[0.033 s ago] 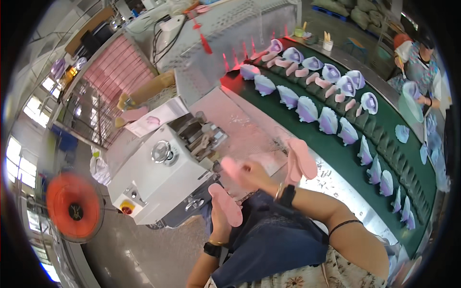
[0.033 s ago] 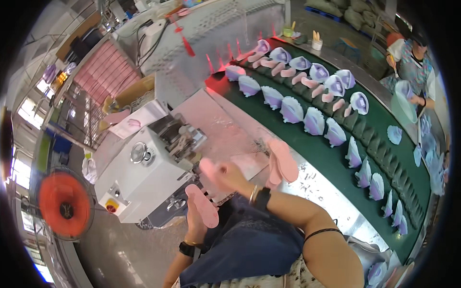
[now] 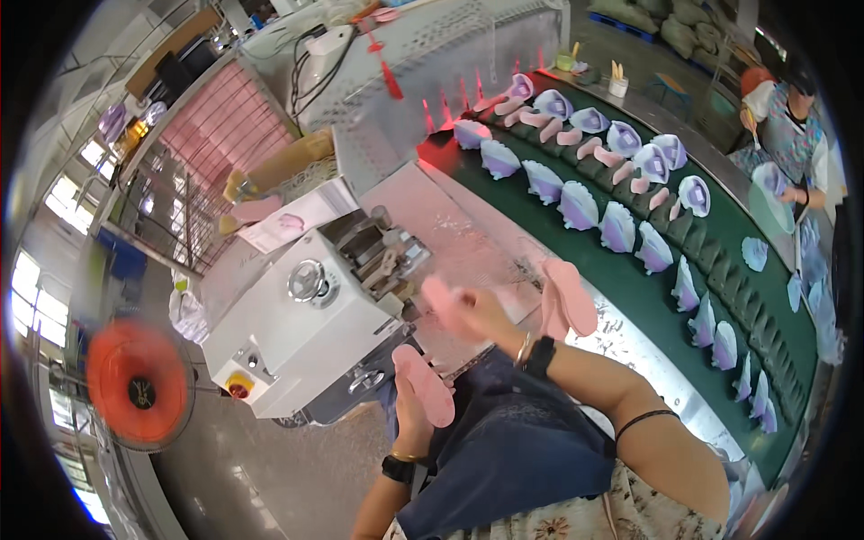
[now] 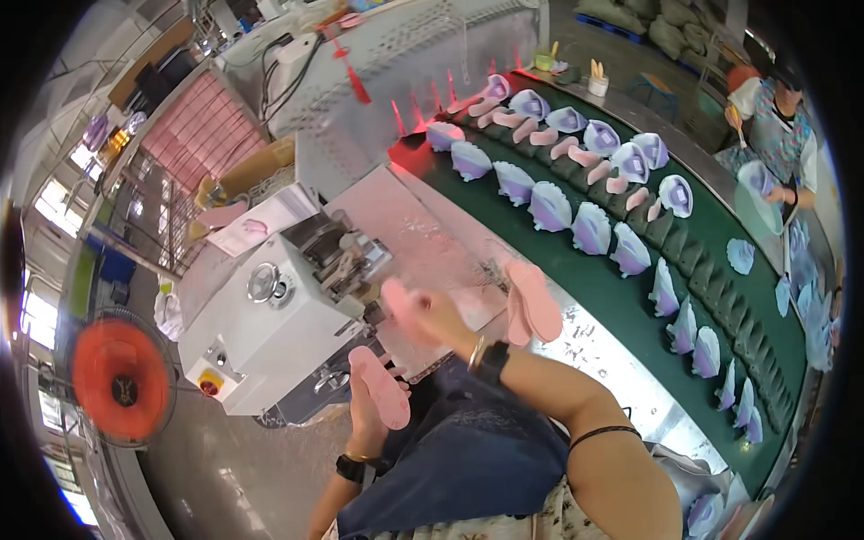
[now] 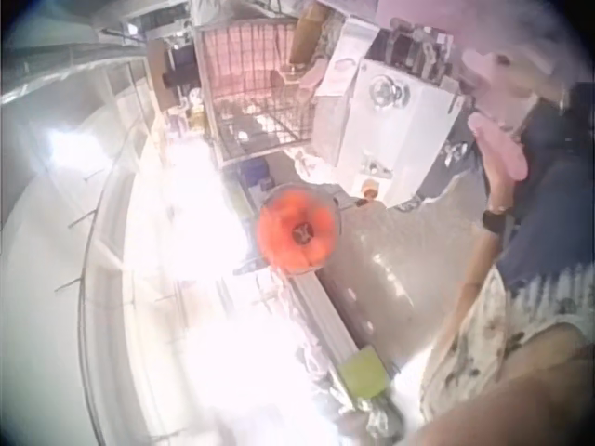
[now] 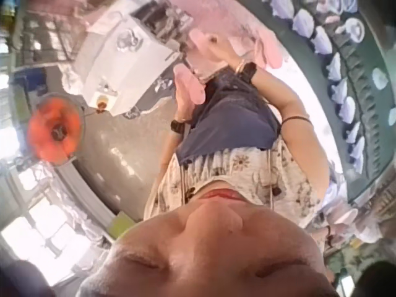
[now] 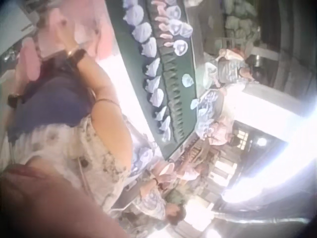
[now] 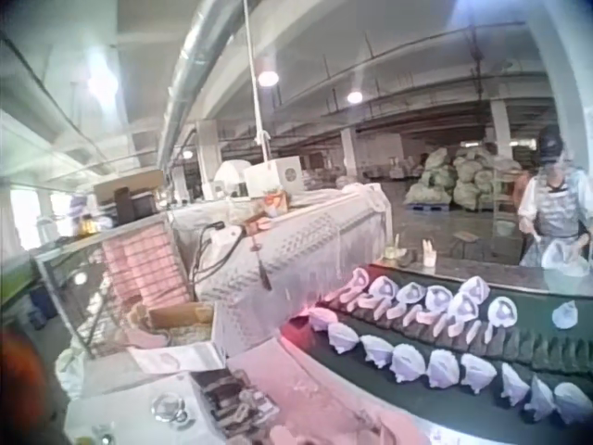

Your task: The person places pink foam shoe insoles onto a moving conveyor belt, positioning them into designated slots alongside other shoe components. The worker maintains a steady rhythm, picking up insoles from a nearby stack and placing them onto the belt as it advances.

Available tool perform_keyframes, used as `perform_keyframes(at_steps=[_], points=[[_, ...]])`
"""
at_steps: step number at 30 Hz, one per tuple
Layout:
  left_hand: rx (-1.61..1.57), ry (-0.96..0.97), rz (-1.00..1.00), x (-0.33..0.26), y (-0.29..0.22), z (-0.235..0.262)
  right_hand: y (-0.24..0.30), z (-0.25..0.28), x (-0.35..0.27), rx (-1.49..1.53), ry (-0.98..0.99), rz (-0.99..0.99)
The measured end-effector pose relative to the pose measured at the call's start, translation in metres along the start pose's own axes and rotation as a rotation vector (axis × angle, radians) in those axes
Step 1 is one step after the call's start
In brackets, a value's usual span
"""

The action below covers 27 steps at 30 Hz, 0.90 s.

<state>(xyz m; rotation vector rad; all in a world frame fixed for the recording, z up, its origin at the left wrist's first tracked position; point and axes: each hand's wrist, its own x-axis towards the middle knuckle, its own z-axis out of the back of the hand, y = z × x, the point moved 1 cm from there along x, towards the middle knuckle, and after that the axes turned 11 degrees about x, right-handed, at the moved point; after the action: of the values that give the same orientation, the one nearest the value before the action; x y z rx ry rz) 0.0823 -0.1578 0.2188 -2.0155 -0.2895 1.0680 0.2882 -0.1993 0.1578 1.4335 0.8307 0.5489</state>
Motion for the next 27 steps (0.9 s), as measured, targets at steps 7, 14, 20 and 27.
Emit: perform_keyframes(at_steps=[7, 14, 20, 27], points=[[-0.098, 0.171, 0.147, -0.012, 0.025, 0.032, 0.001, 0.000, 0.110, -0.200, -0.147, 0.134], [-0.235, 0.180, 0.283, -0.012, 0.057, 0.058, 0.054, 0.014, 0.103, -0.787, -0.189, 0.584], [-0.076, 0.022, 0.302, -0.022, 0.049, 0.049, 0.045, -0.006, 0.120, -0.357, -0.288, 0.072], [-0.026, -0.091, 0.295, -0.029, 0.050, 0.042, 0.053, 0.010, 0.148, -0.032, -0.348, 0.357]])
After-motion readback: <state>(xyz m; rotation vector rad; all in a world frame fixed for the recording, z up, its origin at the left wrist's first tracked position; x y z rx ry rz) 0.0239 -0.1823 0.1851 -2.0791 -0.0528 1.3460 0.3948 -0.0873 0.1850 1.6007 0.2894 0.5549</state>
